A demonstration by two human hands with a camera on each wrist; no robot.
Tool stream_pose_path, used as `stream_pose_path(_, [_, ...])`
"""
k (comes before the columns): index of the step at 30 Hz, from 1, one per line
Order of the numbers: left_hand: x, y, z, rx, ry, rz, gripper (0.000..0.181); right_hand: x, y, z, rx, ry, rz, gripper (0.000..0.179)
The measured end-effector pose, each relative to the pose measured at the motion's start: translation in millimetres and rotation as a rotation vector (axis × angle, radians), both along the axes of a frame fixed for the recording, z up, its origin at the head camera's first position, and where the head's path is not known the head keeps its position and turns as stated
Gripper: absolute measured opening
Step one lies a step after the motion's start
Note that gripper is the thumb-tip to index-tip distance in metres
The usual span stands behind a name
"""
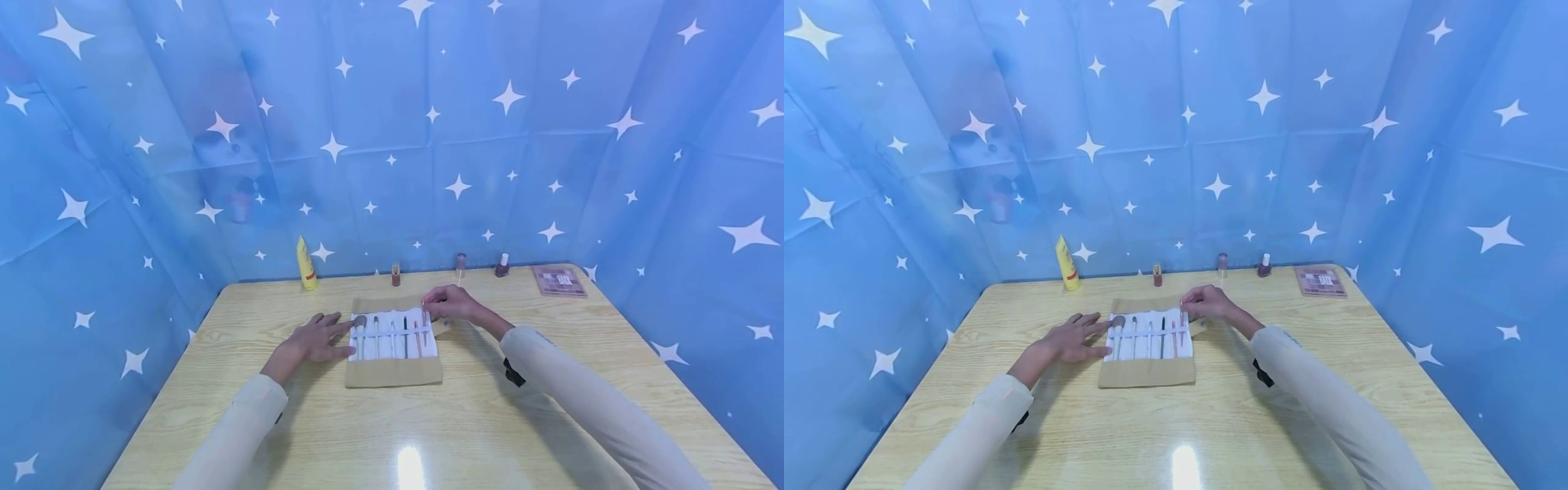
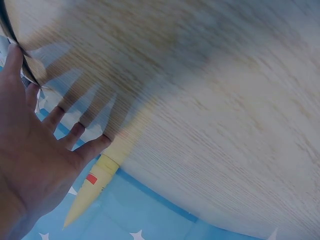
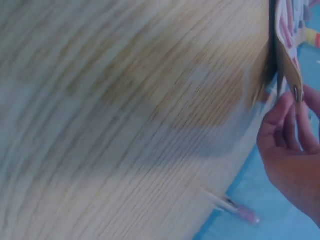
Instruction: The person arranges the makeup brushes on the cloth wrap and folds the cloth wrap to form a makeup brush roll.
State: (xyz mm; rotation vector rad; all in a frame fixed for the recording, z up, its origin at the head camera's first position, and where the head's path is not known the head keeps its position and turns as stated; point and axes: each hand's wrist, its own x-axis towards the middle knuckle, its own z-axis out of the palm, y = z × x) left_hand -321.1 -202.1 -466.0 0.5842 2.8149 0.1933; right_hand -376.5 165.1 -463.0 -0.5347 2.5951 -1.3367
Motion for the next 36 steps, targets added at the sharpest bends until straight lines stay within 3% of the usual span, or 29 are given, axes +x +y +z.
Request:
stream_pose_path(5, [-0.6,-0.3,-0.5,-0.004,0.004,-0.001,0.076,-0.6,0,-4.2,0.054,-0.015,0.025,0.020])
stream_pose_path(19, [-1.8,-0.6,-0.8,-0.006,0.004,-0.002,0.076,6.7,5,-5.3,0.120,0.014,0.211,0.018])
stream_pose_path(26, [1.6,-0.4,-0.6,0.008,-0.005,0.002,0.075,6.0,6,-7.5,0.128,0.014,0.237,0.019])
stream_pose_path(36, [2.9,0.6,-0.3,0.024,-0.010,0.017,0.075,10.2,16,-5.8,0.123,0.122,0.184,0.020])
